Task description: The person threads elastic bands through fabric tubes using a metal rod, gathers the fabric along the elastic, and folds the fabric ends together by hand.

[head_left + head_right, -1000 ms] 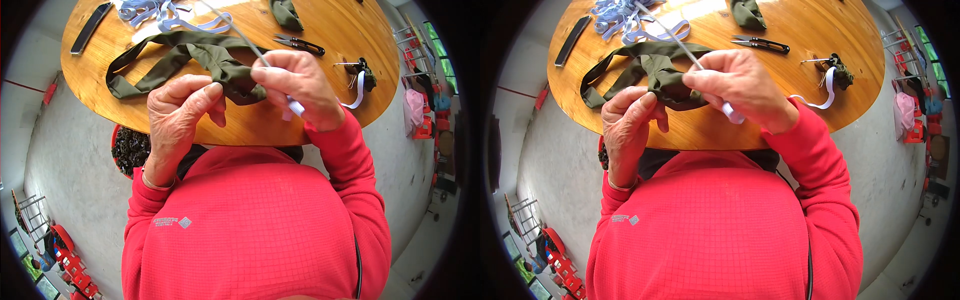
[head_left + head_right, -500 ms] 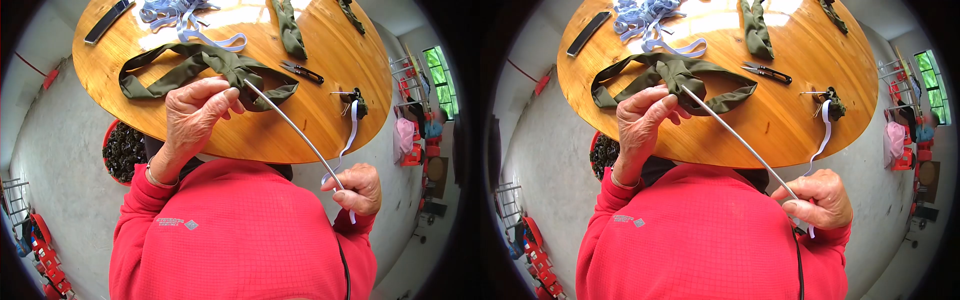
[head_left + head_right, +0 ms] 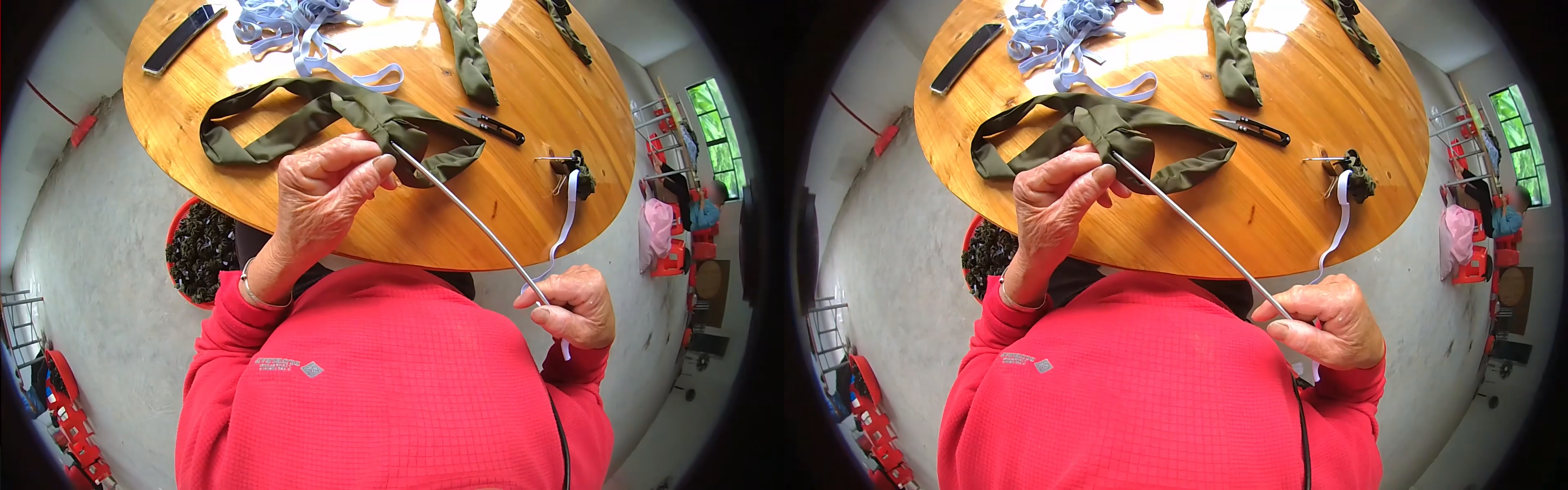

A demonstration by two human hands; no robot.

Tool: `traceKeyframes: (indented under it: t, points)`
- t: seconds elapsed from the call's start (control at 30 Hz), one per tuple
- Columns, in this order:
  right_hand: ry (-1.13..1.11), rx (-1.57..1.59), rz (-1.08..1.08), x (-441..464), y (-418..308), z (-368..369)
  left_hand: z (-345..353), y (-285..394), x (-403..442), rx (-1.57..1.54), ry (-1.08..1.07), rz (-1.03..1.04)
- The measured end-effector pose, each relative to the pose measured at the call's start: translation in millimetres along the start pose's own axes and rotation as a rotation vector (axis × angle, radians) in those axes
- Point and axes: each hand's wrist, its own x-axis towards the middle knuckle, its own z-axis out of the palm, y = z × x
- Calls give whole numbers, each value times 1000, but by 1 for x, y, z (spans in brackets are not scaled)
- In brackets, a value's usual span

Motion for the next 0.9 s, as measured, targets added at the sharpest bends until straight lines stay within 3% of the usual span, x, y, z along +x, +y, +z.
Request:
traceKeyframes:
  t: [0.3,0.43,0.57,0.67,0.77,0.87,0.9]
  points:
    - [-76,-127,-57,4,2,-14,-1,1,2,63,-8,47]
    - [0,-166,-99,14,0,3,10,2,-4,176,-33,16]
    - [132,-343,-296,35,12,22,27,0,-10,24,-99,-33]
    - [239,-387,-203,51,1,25,33,6,-10,74,-194,-40]
    - [203,-252,-358,79,13,22,39,1,-14,82,-273,-41]
    - [94,-146,-360,105,20,20,47,1,-20,78,-335,-21]
    - [-1,15,-228,106,15,18,47,2,-21,79,-358,0]
